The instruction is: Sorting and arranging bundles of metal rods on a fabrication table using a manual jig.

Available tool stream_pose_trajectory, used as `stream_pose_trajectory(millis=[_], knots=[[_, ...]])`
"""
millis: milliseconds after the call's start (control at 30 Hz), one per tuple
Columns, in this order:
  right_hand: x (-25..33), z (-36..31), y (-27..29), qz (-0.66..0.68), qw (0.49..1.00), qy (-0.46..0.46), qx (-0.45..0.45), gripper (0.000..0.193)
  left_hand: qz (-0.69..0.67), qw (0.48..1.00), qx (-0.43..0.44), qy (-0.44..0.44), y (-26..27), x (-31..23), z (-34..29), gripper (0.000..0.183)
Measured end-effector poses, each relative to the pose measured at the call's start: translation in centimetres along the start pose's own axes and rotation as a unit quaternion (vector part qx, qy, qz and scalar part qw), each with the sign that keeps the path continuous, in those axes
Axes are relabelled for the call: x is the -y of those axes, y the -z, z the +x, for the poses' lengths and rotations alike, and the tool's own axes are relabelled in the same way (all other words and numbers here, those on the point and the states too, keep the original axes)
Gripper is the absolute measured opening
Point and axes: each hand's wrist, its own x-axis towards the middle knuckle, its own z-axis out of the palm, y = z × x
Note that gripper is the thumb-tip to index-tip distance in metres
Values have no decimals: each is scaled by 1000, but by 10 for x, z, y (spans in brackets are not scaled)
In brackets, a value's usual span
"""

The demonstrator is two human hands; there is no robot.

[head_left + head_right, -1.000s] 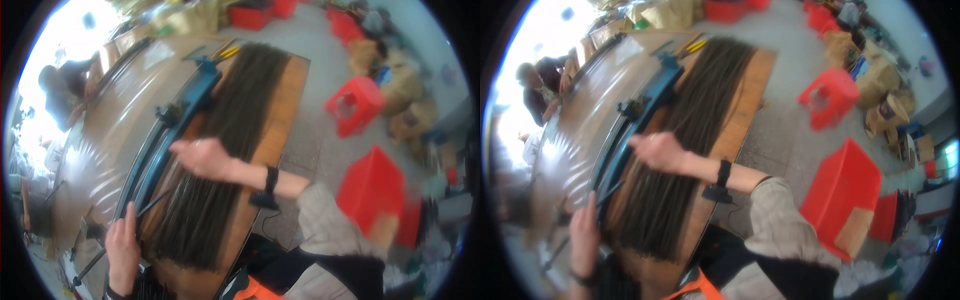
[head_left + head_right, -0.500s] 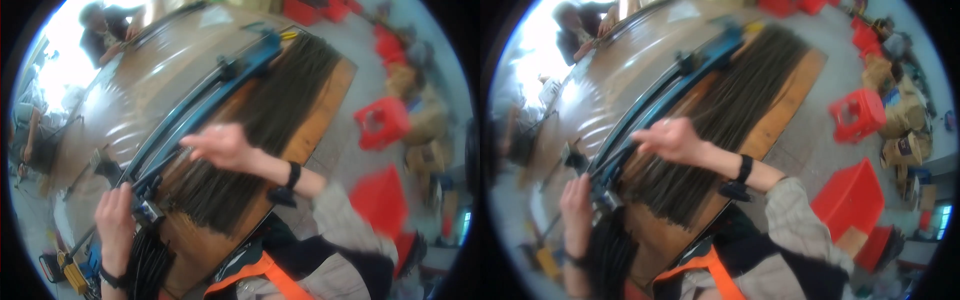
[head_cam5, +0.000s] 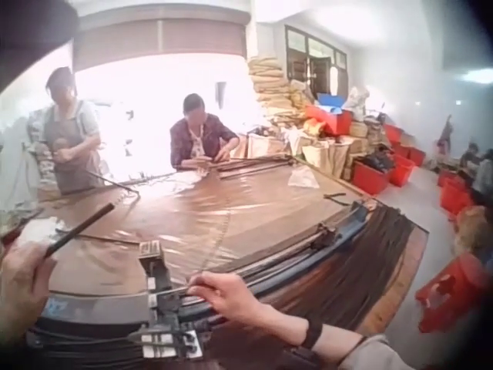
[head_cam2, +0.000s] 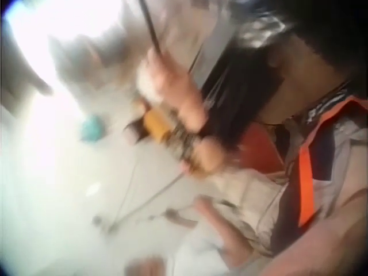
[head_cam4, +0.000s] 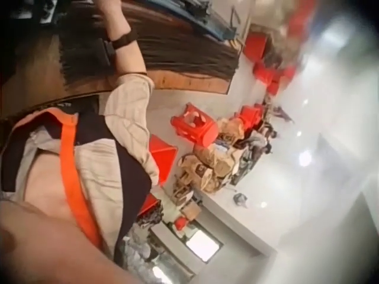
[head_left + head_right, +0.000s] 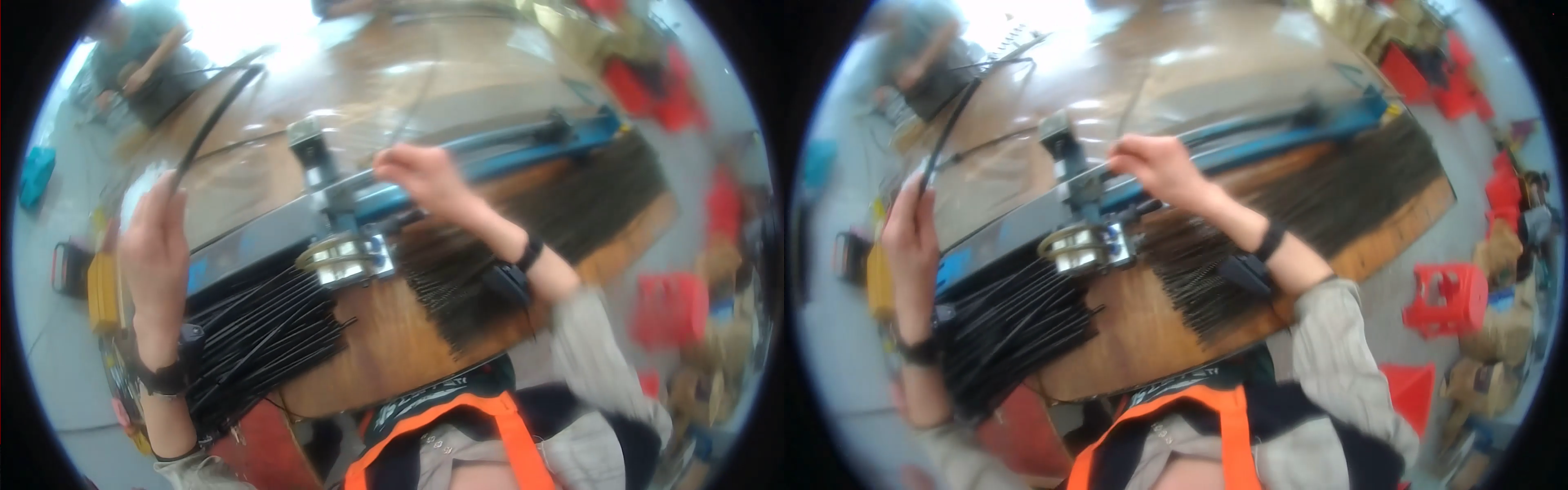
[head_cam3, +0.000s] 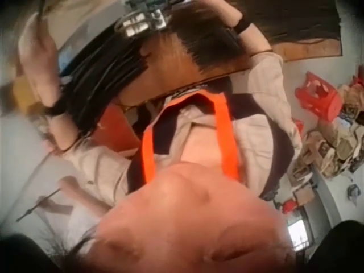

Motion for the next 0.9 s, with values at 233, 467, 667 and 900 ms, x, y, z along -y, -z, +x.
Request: stream_pose_trajectory(millis=[233,467,667,900], knots=[[3,64,-83,-116,962,242,51,8,-25,992,64,102,39,37,-69,23],[18,77,-100,-242,913,295,148,2,-39,990,47,130,30,53,-96,22],[-25,39,-32,-328,894,304,-39,12,-56,982,68,165,11,67,-97,23],[-101,-27,146,-458,872,142,-97,3,-62,989,135,10,-66,35,-74,5]])
